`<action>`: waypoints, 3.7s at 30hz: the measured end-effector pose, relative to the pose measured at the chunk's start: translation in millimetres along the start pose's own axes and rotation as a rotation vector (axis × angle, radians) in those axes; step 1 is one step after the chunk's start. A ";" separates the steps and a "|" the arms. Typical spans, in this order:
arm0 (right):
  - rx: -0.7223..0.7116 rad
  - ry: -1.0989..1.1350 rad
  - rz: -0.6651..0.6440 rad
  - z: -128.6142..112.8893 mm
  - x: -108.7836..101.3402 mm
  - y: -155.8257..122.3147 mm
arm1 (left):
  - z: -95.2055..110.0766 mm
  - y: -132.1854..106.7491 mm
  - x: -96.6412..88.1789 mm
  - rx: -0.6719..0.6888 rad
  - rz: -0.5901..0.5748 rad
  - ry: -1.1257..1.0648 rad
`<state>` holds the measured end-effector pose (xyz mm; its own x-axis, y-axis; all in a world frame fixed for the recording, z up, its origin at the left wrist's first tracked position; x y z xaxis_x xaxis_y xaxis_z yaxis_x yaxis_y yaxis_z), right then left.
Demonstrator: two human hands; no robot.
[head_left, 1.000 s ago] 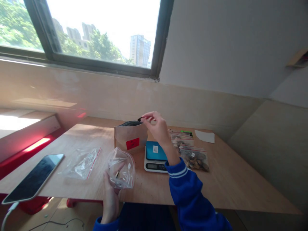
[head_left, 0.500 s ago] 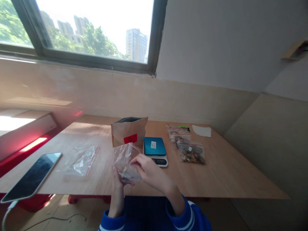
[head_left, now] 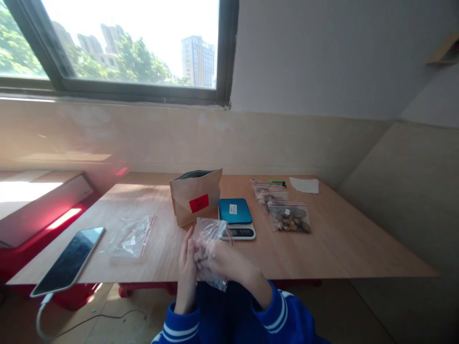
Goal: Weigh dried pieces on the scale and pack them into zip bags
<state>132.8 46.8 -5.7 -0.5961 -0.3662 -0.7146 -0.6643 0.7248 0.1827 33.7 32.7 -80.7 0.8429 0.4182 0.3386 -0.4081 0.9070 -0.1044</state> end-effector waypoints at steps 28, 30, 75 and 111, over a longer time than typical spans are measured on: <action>0.164 -0.455 0.681 145.0 -154.8 -31.7 | 109.4 86.6 -126.3 0.664 0.407 1.220; 0.355 -0.605 0.622 193.3 -167.0 -62.0 | 92.7 95.7 -112.2 0.678 0.165 1.262; 0.281 0.305 0.674 9.4 -65.5 -80.8 | 24.7 -67.3 94.2 0.187 -0.372 0.243; 0.382 1.021 1.003 39.1 -51.2 -78.4 | -18.7 -40.4 48.6 -0.197 -0.446 -0.030</action>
<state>233.1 31.6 -9.9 -0.8828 0.2435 0.4018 0.2664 0.9639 0.0013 97.7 17.4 -77.5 0.9087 -0.0126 0.4172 0.0675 0.9908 -0.1170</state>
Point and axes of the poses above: each hand's wrist, its own y-axis towards the middle knuckle, its own x-axis out of the palm, z = x × y, the point moved 6 cm from there along y, towards the middle knuckle, and after that the axes turned 3 degrees about y, right-handed, at the moved point
